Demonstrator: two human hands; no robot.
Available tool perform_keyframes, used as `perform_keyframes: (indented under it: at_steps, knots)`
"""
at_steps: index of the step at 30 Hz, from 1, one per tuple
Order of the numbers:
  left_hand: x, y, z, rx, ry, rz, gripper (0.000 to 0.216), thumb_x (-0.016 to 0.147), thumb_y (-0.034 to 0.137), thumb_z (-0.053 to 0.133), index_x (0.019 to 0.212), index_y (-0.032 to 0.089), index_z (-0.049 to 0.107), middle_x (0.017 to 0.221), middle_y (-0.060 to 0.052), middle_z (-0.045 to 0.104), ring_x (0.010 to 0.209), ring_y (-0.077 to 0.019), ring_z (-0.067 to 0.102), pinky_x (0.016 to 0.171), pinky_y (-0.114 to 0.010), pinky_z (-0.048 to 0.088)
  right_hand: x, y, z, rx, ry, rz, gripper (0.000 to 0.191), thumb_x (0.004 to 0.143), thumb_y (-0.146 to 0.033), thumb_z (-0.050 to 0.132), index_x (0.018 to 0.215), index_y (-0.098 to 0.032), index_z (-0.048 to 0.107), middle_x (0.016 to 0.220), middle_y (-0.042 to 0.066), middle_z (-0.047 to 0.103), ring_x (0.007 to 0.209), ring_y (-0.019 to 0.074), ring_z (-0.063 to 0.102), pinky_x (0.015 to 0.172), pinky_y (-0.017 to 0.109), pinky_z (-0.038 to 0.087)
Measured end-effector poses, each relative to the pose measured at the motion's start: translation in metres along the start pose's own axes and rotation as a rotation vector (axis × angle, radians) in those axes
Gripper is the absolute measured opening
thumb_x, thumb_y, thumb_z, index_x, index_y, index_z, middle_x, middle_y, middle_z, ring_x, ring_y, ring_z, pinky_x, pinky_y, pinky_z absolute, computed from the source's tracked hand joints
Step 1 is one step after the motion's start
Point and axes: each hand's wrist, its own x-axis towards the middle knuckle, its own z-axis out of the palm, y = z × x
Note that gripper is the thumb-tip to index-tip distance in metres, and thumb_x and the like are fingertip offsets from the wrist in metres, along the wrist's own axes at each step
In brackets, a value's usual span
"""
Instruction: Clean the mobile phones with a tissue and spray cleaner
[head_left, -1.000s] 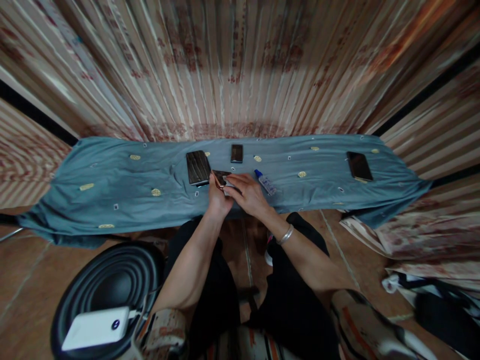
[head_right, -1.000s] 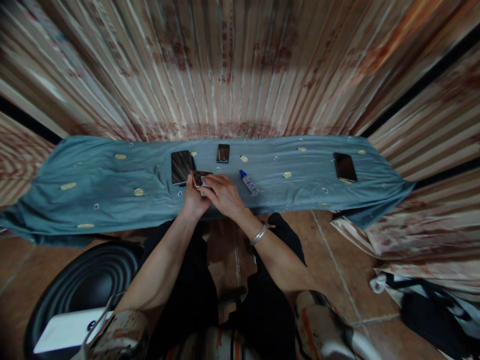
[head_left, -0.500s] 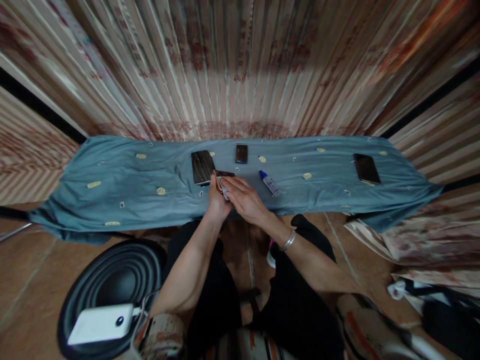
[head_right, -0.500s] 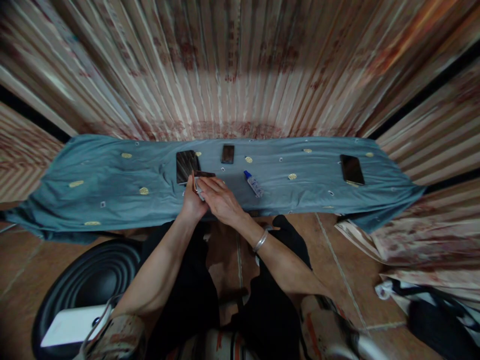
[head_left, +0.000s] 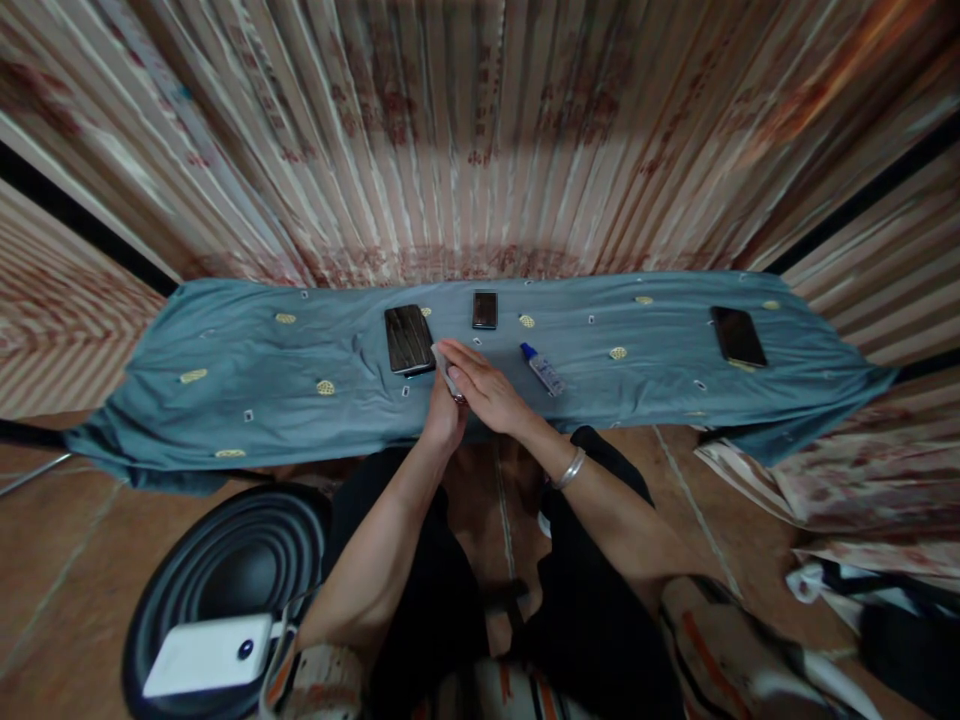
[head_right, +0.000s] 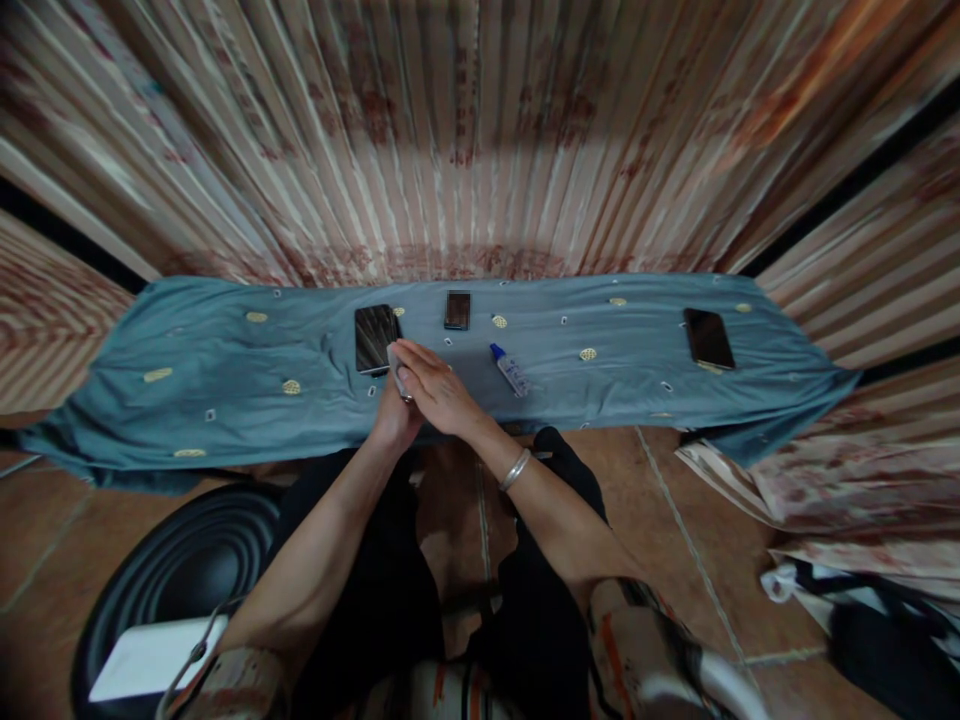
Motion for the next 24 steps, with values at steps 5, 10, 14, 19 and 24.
perform_keyframes:
  at_steps: [5, 10, 14, 19, 24]
  knots:
    - [-0.012, 0.007, 0.010, -0.045, 0.055, -0.062, 0.033, 0.104, 0.025, 0.039, 0.098, 0.018, 0.071, 0.109, -0.009, 0.077, 0.129, -0.0213, 0.063, 0.111, -0.034, 0.048, 0.008, 0.007, -0.001, -0.026, 0.060, 0.038, 0.045, 0.106, -0.037, 0.035, 0.141, -0.022, 0.060, 0.142, 0.008, 0.065, 0.134, 0.0185, 0.059, 0.118, 0.037, 0.043]
    - [-0.009, 0.014, 0.010, -0.101, 0.123, -0.012, 0.023, 0.099, 0.024, 0.051, 0.096, 0.016, 0.072, 0.102, -0.005, 0.078, 0.122, -0.0172, 0.067, 0.113, -0.030, 0.046, 0.015, 0.015, -0.001, -0.051, 0.101, 0.101, 0.039, 0.106, -0.034, 0.037, 0.130, -0.025, 0.066, 0.127, 0.005, 0.074, 0.119, 0.0193, 0.068, 0.106, 0.036, 0.051]
    - [-0.006, 0.021, 0.008, -0.127, 0.125, 0.002, 0.025, 0.100, 0.029, 0.052, 0.092, 0.017, 0.074, 0.096, -0.004, 0.079, 0.111, -0.0165, 0.071, 0.107, -0.028, 0.049, 0.016, 0.023, 0.002, -0.077, 0.129, 0.122, 0.040, 0.106, -0.037, 0.037, 0.130, -0.024, 0.066, 0.127, 0.007, 0.074, 0.120, 0.0204, 0.068, 0.107, 0.038, 0.051]
    - [-0.003, 0.031, 0.003, -0.153, 0.128, 0.006, 0.034, 0.103, 0.031, 0.045, 0.088, 0.017, 0.072, 0.087, -0.003, 0.077, 0.097, -0.0156, 0.073, 0.097, -0.028, 0.054, 0.010, 0.024, 0.013, -0.077, 0.127, 0.107, 0.046, 0.106, -0.035, 0.034, 0.144, -0.022, 0.056, 0.147, 0.008, 0.062, 0.139, 0.0195, 0.055, 0.120, 0.041, 0.041]
    - [0.005, 0.034, -0.005, -0.202, 0.168, 0.028, 0.032, 0.102, 0.031, 0.045, 0.092, 0.018, 0.072, 0.094, -0.002, 0.078, 0.105, -0.0145, 0.072, 0.100, -0.027, 0.052, 0.001, 0.016, 0.025, -0.064, 0.117, 0.062, 0.049, 0.106, -0.033, 0.035, 0.152, -0.026, 0.049, 0.158, 0.005, 0.049, 0.150, 0.0176, 0.040, 0.128, 0.042, 0.029]
